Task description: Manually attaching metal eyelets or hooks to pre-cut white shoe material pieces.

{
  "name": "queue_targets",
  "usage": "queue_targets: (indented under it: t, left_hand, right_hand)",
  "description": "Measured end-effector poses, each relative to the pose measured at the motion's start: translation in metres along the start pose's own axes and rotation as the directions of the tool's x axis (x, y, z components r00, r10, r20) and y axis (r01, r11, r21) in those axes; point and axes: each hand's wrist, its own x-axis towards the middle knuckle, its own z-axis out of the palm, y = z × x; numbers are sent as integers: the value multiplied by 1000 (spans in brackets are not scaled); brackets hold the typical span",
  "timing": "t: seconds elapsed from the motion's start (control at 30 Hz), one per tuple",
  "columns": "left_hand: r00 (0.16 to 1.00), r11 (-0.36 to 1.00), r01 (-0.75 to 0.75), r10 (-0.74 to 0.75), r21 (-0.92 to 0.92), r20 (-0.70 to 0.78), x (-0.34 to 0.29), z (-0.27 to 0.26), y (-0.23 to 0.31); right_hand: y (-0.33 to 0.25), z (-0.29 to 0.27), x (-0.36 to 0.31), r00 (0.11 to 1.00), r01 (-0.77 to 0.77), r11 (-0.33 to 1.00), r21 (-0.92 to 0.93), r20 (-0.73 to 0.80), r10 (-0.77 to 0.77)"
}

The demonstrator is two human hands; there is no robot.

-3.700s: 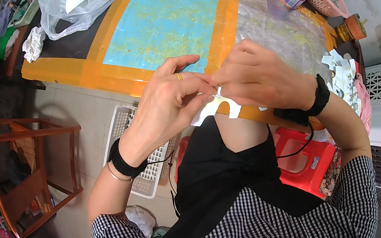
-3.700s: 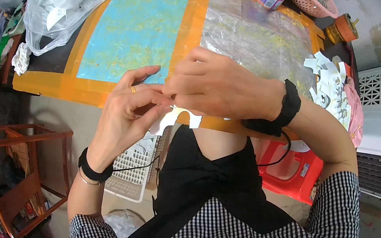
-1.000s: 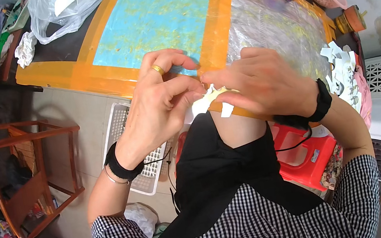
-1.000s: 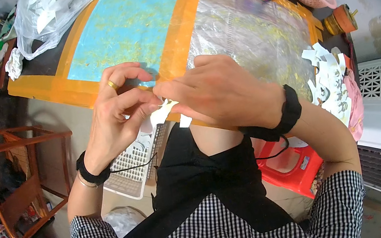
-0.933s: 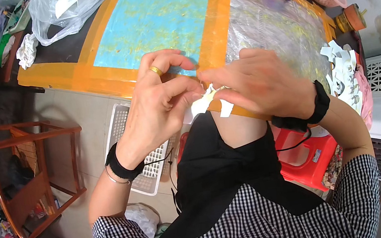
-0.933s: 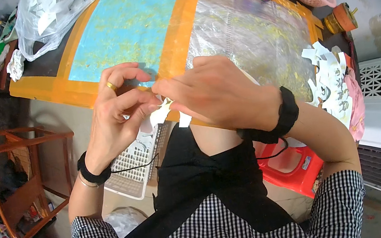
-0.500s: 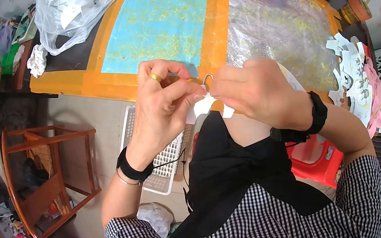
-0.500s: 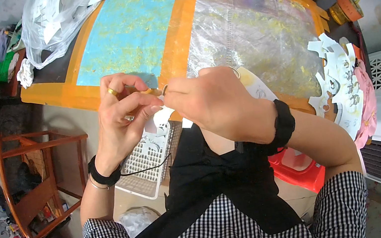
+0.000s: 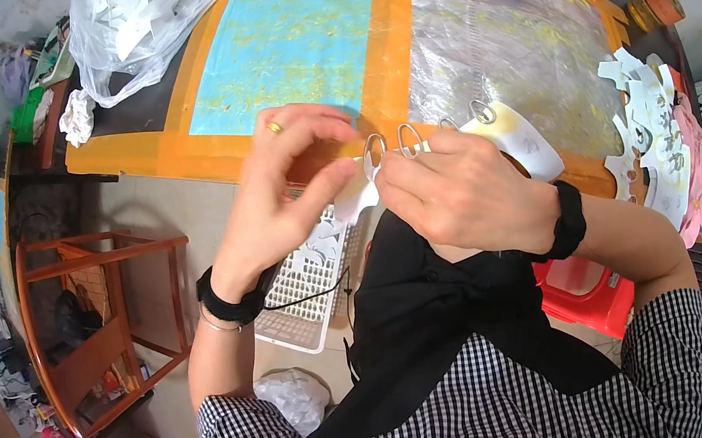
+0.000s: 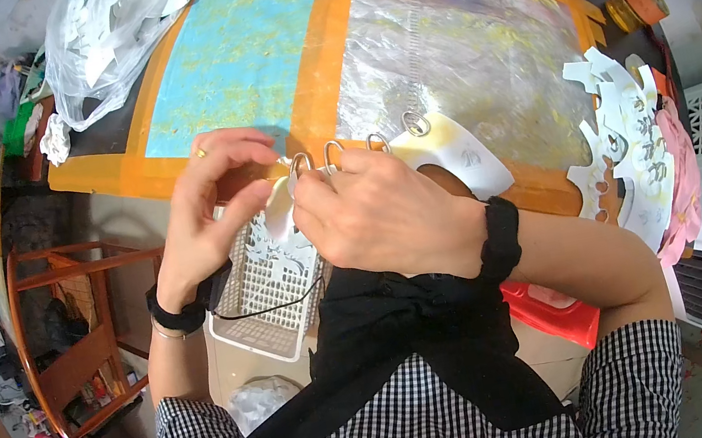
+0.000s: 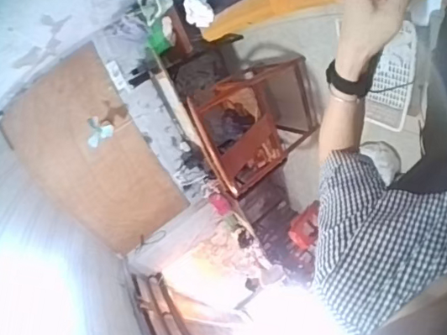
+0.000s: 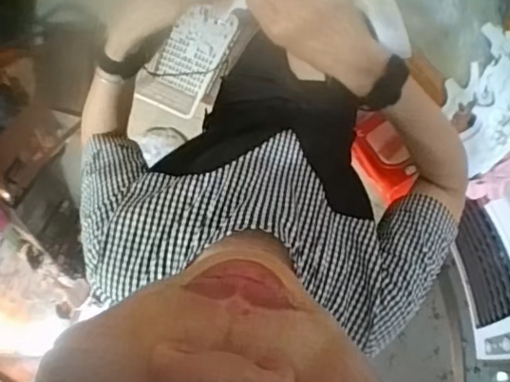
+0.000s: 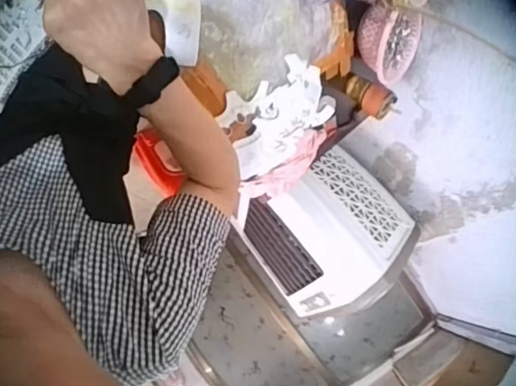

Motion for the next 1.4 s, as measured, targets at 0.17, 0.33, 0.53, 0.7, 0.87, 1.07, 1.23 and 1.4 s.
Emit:
queue_targets:
  t: [0.17, 0.33, 0.53, 0.7, 0.87, 1.07, 1.23, 1.4]
  left_hand:
    - [983, 939, 14, 50, 344, -176, -4, 15, 9]
    - [988, 854, 40, 45, 518, -151, -6, 24, 10]
    - [984, 810, -11, 114, 586, -140, -8, 26, 11]
    - [986, 818, 25, 75, 575, -149, -9, 34, 7]
    - [958, 842, 8, 149, 539, -247, -20, 45, -4]
    - [940, 770, 44, 184, 636, -288, -22, 52, -5]
    - [924, 732, 70, 209, 678, -321, -22, 57, -9]
    - [917, 766, 116, 163, 632, -365, -20, 60, -10]
  right_hand:
    - [1, 2, 0, 1000, 11, 1000, 27, 0, -10]
    - [2, 3, -2, 1000, -7, 999, 35, -16, 7]
    - [2, -2, -8, 999, -47, 993, 111, 29, 44]
    - [6, -11, -10, 990, -78, 985, 156, 127, 58]
    - [6, -13, -12, 980, -84, 985, 151, 190, 55]
    - [6, -14, -9, 981, -81, 980, 183, 189, 45]
    - [5, -9, -9, 985, -90, 977, 191, 163, 58]
    - [5, -7, -9, 986, -91, 982, 167, 151, 65]
